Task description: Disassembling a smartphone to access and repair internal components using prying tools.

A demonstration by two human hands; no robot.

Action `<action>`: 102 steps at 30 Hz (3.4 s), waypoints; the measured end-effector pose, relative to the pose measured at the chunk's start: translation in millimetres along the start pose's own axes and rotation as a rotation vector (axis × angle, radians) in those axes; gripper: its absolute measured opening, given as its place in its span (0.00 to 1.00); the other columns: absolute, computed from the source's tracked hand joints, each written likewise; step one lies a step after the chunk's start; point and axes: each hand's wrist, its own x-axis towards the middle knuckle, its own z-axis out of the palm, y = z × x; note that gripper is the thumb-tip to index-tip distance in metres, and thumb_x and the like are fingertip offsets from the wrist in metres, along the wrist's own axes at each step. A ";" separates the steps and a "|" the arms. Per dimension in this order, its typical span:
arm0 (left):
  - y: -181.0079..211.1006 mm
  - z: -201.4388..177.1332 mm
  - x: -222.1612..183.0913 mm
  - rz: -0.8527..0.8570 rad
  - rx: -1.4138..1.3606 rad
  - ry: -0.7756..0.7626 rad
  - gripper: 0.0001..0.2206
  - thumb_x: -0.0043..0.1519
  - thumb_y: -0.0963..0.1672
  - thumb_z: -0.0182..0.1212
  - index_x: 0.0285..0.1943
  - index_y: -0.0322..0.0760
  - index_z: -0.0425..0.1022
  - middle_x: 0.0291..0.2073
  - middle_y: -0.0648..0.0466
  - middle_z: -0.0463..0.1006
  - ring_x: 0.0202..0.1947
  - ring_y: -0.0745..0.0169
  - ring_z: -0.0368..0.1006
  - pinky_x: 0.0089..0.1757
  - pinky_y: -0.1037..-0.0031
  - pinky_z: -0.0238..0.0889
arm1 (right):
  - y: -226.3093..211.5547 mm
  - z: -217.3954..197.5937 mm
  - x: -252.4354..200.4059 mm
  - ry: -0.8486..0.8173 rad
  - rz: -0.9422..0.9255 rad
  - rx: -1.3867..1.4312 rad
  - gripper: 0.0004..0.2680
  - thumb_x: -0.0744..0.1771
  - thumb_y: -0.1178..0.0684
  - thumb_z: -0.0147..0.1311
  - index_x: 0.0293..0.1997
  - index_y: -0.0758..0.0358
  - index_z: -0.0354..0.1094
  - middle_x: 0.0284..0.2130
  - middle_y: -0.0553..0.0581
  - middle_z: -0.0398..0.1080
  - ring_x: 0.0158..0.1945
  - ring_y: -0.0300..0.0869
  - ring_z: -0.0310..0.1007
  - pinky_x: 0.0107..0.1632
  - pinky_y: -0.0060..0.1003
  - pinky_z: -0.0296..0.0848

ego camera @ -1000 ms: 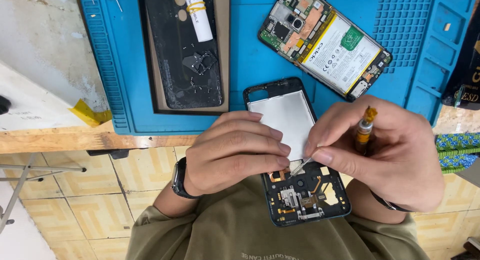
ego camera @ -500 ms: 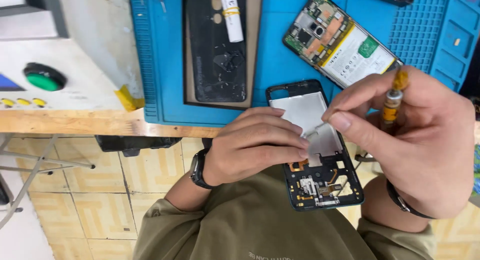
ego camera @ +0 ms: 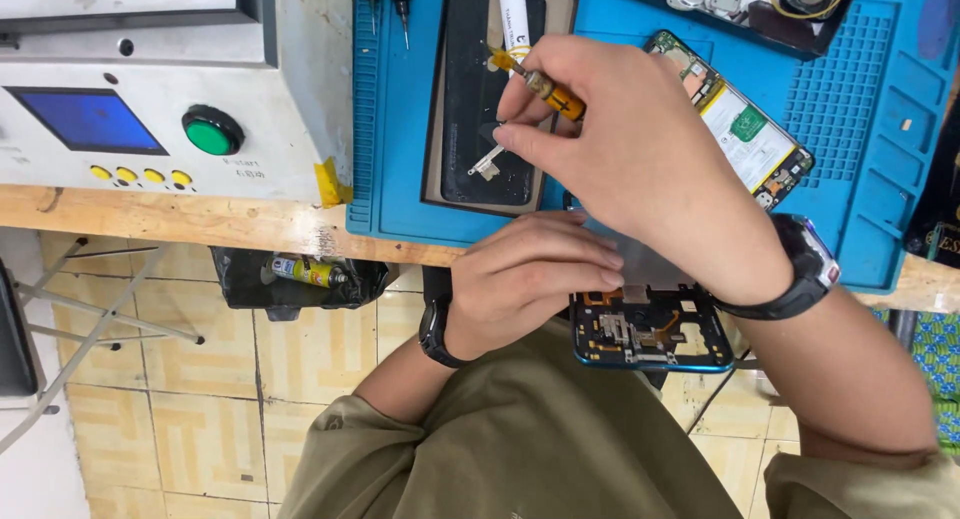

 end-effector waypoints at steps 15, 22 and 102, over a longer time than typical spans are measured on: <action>8.0 -0.5 20.9 -0.570 -0.088 0.296 0.09 0.54 0.37 0.66 0.40 0.34 0.71 0.37 0.51 0.77 0.37 0.67 0.76 0.38 0.84 0.73 | 32.0 -40.1 -24.0 0.320 -0.159 0.146 0.05 0.73 0.67 0.47 0.39 0.72 0.61 0.33 0.61 0.69 0.25 0.37 0.66 0.29 0.24 0.70; 6.3 7.7 24.7 -0.654 -0.130 0.339 0.07 0.55 0.38 0.63 0.39 0.32 0.71 0.35 0.51 0.77 0.38 0.67 0.74 0.41 0.81 0.74 | 41.2 25.1 -91.7 0.738 -0.239 0.120 0.02 0.67 0.65 0.50 0.37 0.72 0.60 0.28 0.62 0.67 0.28 0.41 0.61 0.31 0.31 0.57; 30.9 -42.6 1.1 -0.313 0.280 0.879 0.09 0.56 0.41 0.67 0.43 0.40 0.74 0.38 0.53 0.78 0.35 0.68 0.75 0.37 0.81 0.71 | 13.4 37.7 -72.6 0.719 -0.124 0.304 0.05 0.66 0.68 0.53 0.33 0.73 0.59 0.30 0.68 0.70 0.32 0.45 0.72 0.27 0.25 0.58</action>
